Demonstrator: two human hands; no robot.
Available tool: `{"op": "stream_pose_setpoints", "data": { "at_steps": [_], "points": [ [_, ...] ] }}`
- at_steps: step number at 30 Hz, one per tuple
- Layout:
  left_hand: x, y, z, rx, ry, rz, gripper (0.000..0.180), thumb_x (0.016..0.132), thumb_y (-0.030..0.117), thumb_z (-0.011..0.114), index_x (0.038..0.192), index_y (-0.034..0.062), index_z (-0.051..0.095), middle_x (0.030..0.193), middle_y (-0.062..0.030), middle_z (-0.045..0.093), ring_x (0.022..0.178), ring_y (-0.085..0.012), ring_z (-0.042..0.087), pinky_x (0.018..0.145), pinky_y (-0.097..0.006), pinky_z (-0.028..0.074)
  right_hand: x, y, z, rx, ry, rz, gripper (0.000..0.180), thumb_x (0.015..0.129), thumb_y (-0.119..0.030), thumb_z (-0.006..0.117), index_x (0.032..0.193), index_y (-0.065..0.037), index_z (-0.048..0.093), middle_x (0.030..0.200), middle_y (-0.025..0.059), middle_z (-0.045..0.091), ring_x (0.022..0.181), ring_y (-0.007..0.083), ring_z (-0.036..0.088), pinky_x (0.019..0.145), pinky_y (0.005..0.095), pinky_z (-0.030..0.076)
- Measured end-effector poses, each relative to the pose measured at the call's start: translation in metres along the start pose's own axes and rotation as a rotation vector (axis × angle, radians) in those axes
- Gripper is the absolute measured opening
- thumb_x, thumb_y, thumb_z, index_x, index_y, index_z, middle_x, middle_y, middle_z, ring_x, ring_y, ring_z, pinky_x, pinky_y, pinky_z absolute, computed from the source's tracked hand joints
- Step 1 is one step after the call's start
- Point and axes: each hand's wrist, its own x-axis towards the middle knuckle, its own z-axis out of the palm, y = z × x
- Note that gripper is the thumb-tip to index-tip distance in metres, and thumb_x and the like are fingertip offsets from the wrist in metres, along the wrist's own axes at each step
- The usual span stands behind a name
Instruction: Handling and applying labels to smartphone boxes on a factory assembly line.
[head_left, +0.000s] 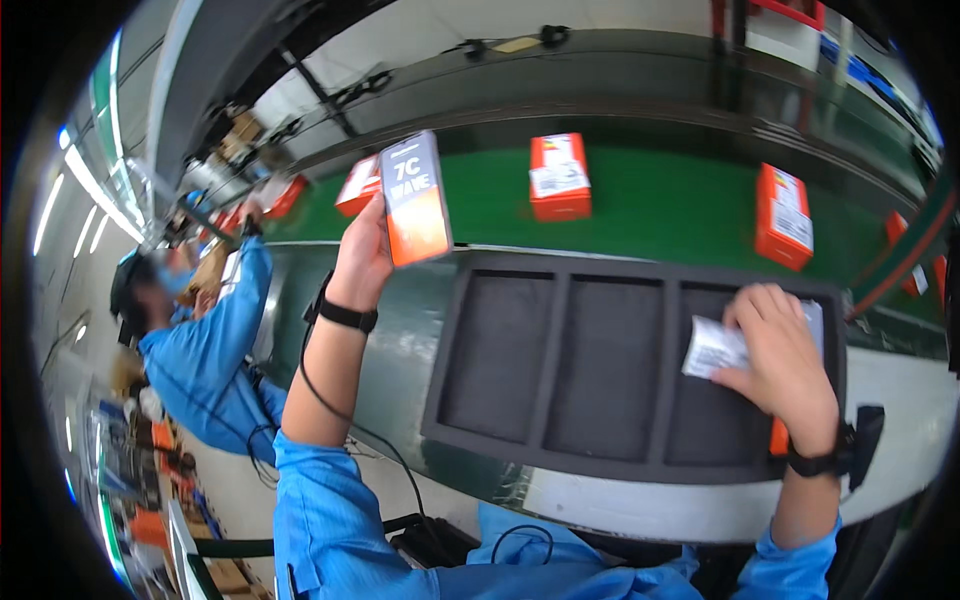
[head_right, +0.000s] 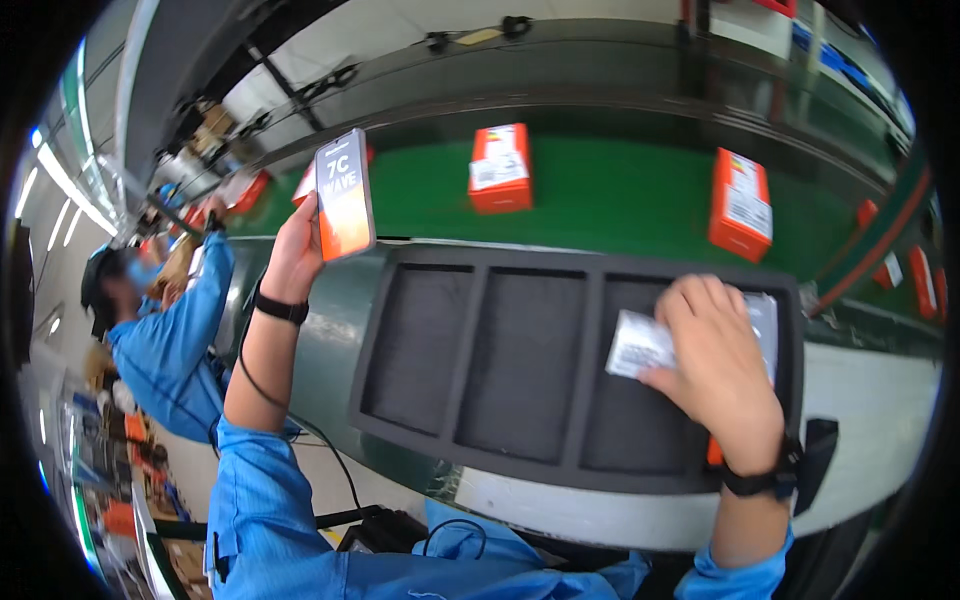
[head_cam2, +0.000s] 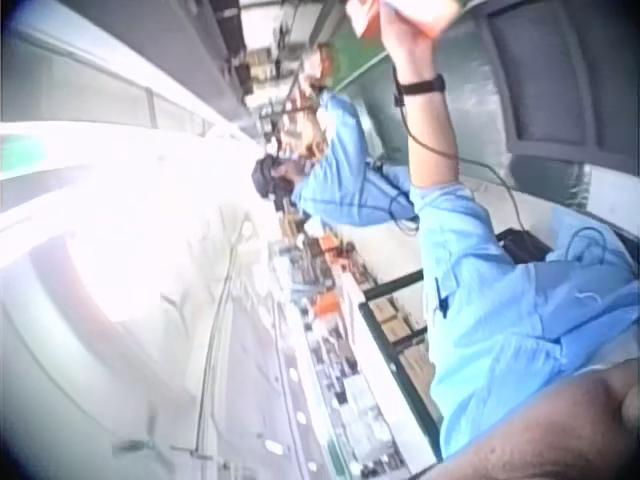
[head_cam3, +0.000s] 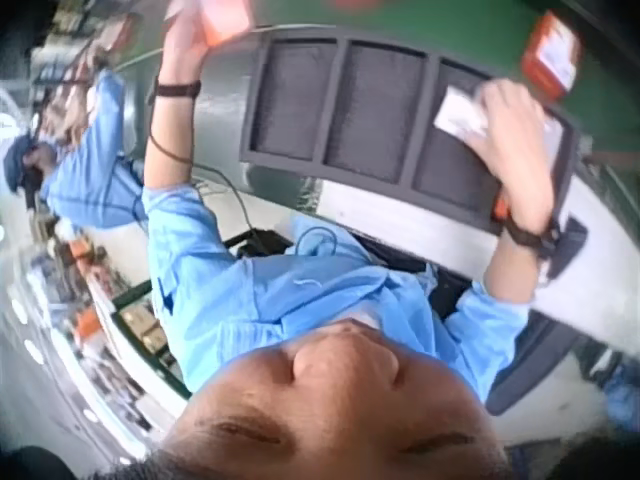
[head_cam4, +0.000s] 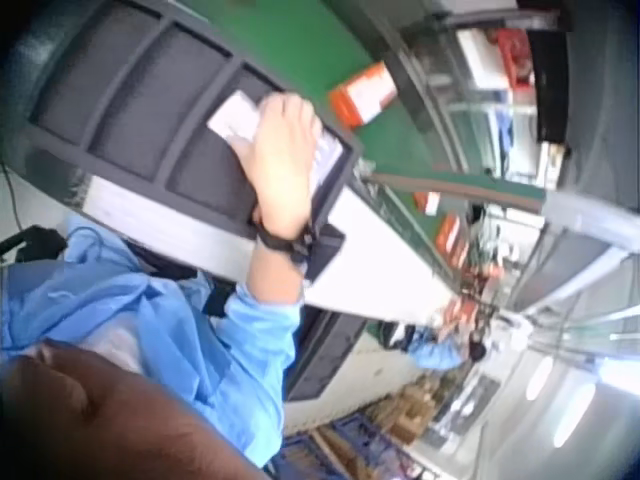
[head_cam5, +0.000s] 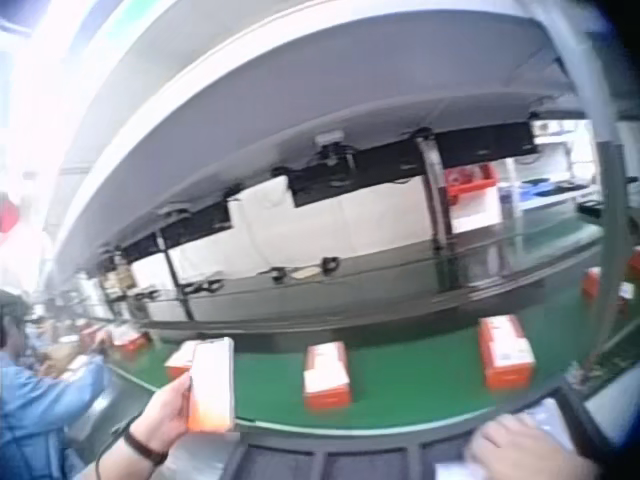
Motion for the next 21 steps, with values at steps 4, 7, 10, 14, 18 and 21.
{"op": "stream_pose_setpoints", "data": {
  "at_steps": [4, 7, 10, 14, 18, 21],
  "points": [
    [0.078, 0.025, -0.098, -0.104, 0.147, 0.064, 0.038, 0.105, 0.022, 0.027, 0.135, 0.0048, 0.044, 0.131, -0.0140, 0.055, 0.118, -0.0291, 0.057, 0.100, -0.046, 0.047, -0.002, -0.006, -0.005, 0.052, -0.024, 0.044, 0.051, 0.052, -0.006, 0.083, 0.091, -0.006, 0.051, 0.089, 0.0106, 0.052, 0.092, 0.0326, 0.052, 0.091, 0.0408, 0.038],
    [0.123, 0.028, -0.155, -0.167, 0.265, 0.146, 0.041, 0.105, 0.021, 0.022, 0.137, 0.0077, 0.042, 0.134, -0.0132, 0.053, 0.121, -0.0310, 0.054, 0.102, -0.050, 0.045, 0.008, -0.019, -0.005, 0.191, -0.163, 0.248, 0.057, 0.052, -0.004, 0.083, 0.100, -0.007, 0.053, 0.084, 0.0113, 0.055, 0.086, 0.0329, 0.054, 0.084, 0.0409, 0.040],
    [0.168, 0.028, -0.199, -0.188, 0.329, 0.182, 0.042, 0.104, 0.019, 0.020, 0.137, 0.0078, 0.043, 0.132, -0.0123, 0.054, 0.119, -0.0304, 0.056, 0.101, -0.049, 0.046, 0.012, -0.016, 0.003, 0.294, -0.124, 0.209, 0.046, 0.062, -0.006, 0.076, 0.103, -0.003, 0.057, 0.092, 0.0136, 0.060, 0.091, 0.0352, 0.056, 0.084, 0.0429, 0.042],
    [0.241, 0.055, -0.253, 0.028, 0.337, 0.486, 0.033, 0.102, 0.013, 0.035, 0.129, 0.0047, 0.052, 0.120, -0.0085, 0.062, 0.108, -0.0241, 0.062, 0.094, -0.039, 0.051, 0.030, -0.010, 0.023, 0.357, -0.084, 0.364, 0.032, 0.058, -0.014, 0.071, 0.084, -0.002, 0.058, 0.083, 0.0107, 0.058, 0.083, 0.0298, 0.056, 0.078, 0.0352, 0.041],
    [0.328, 0.062, -0.246, 0.333, 0.263, 0.775, 0.041, 0.097, 0.003, 0.041, 0.137, 0.0007, 0.048, 0.119, -0.0070, 0.063, 0.105, -0.0163, 0.062, 0.090, -0.031, 0.050, 0.033, -0.031, 0.006, 0.278, -0.245, 0.440, 0.036, 0.076, -0.002, 0.071, 0.111, 0.001, 0.060, 0.104, 0.0147, 0.063, 0.095, 0.0254, 0.060, 0.086, 0.0322, 0.046],
    [0.350, 0.058, -0.268, 0.693, 0.395, 0.795, 0.036, 0.098, 0.008, 0.047, 0.132, -0.0003, 0.054, 0.115, -0.0077, 0.066, 0.101, -0.0136, 0.062, 0.087, -0.027, 0.047, 0.054, -0.040, 0.017, 0.262, -0.193, 0.435, 0.021, 0.078, 0.001, 0.068, 0.099, 0.001, 0.064, 0.093, 0.0105, 0.066, 0.088, 0.0214, 0.061, 0.079, 0.0298, 0.047]
  ]
}}
